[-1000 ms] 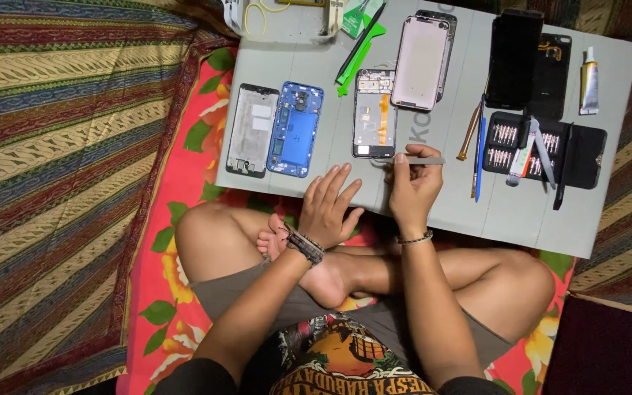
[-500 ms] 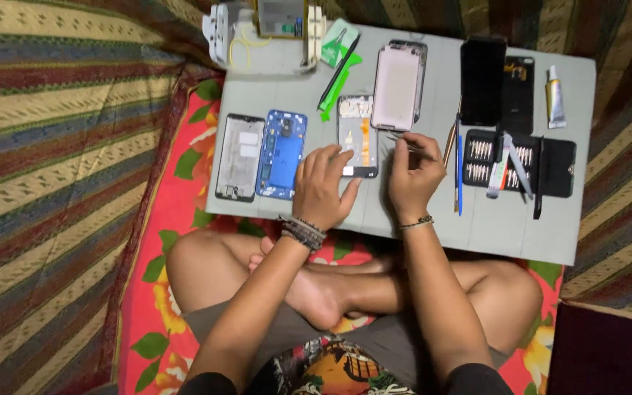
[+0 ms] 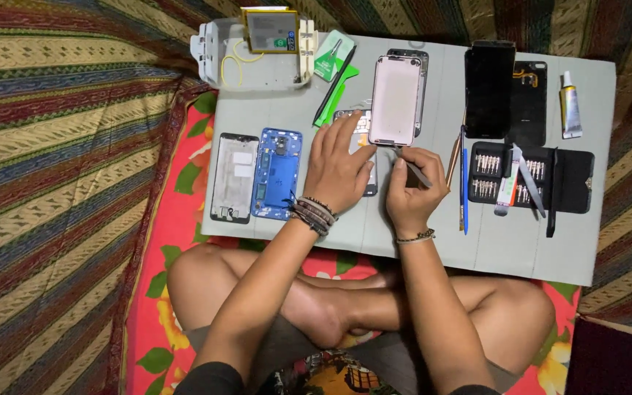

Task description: The person is using precision tools to disassemble and manipulate internal components of a smartphone, specifically focusing on ribbon cables and small brackets.

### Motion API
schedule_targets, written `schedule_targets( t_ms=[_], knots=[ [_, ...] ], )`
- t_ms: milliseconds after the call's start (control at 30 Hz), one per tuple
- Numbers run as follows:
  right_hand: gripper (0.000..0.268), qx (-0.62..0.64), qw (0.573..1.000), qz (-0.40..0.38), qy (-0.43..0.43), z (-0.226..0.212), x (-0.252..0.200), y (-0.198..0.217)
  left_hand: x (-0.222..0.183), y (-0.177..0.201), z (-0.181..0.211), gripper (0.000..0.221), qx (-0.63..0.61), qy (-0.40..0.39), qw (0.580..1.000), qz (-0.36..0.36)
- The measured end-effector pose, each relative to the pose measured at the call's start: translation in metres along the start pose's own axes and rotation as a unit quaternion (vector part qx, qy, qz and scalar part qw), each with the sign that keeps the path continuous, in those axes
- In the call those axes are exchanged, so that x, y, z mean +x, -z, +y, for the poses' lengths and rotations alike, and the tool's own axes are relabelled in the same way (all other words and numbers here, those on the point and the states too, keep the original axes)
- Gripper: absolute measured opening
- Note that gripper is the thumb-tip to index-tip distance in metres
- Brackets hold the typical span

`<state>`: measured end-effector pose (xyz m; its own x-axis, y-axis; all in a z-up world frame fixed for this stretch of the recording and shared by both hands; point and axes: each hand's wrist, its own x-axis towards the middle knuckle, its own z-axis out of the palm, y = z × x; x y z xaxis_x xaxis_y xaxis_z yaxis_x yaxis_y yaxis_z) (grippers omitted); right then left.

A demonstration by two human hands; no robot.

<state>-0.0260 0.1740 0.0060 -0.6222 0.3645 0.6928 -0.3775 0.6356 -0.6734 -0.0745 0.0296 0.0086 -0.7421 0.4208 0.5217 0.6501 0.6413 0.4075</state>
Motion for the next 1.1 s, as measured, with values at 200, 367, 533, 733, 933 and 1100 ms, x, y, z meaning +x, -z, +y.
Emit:
schedule_targets(
  t_ms=[200, 367, 533, 733, 933, 1100],
  knots=[
    [0.012, 0.005, 1.0, 0.005, -0.011, -0.001, 0.001, 0.0, -0.002, 0.002, 0.0, 0.027, 0.024, 0.01, 0.997, -0.076],
    [0.014, 0.001, 1.0, 0.005, -0.01, 0.003, 0.0, 0.001, 0.001, 0.006, 0.003, 0.028, 0.03, 0.009, 0.996, -0.078],
    [0.014, 0.006, 1.0, 0.0, -0.006, 0.004, -0.001, 0.0, 0.018, 0.012, 0.006, 0.019, 0.06, -0.01, 0.995, -0.074],
    [0.011, 0.001, 1.0, 0.006, -0.011, 0.005, -0.004, 0.002, 0.031, 0.001, 0.01, 0.009, 0.176, -0.092, 0.978, -0.062],
    [0.008, 0.004, 1.0, 0.015, -0.011, 0.003, -0.002, 0.001, 0.035, -0.011, 0.008, 0.008, 0.225, -0.115, 0.967, -0.042],
    [0.006, 0.019, 0.999, 0.02, -0.025, 0.005, -0.003, 0.001, 0.035, -0.003, 0.008, 0.009, 0.237, -0.109, 0.963, -0.061]
  ],
)
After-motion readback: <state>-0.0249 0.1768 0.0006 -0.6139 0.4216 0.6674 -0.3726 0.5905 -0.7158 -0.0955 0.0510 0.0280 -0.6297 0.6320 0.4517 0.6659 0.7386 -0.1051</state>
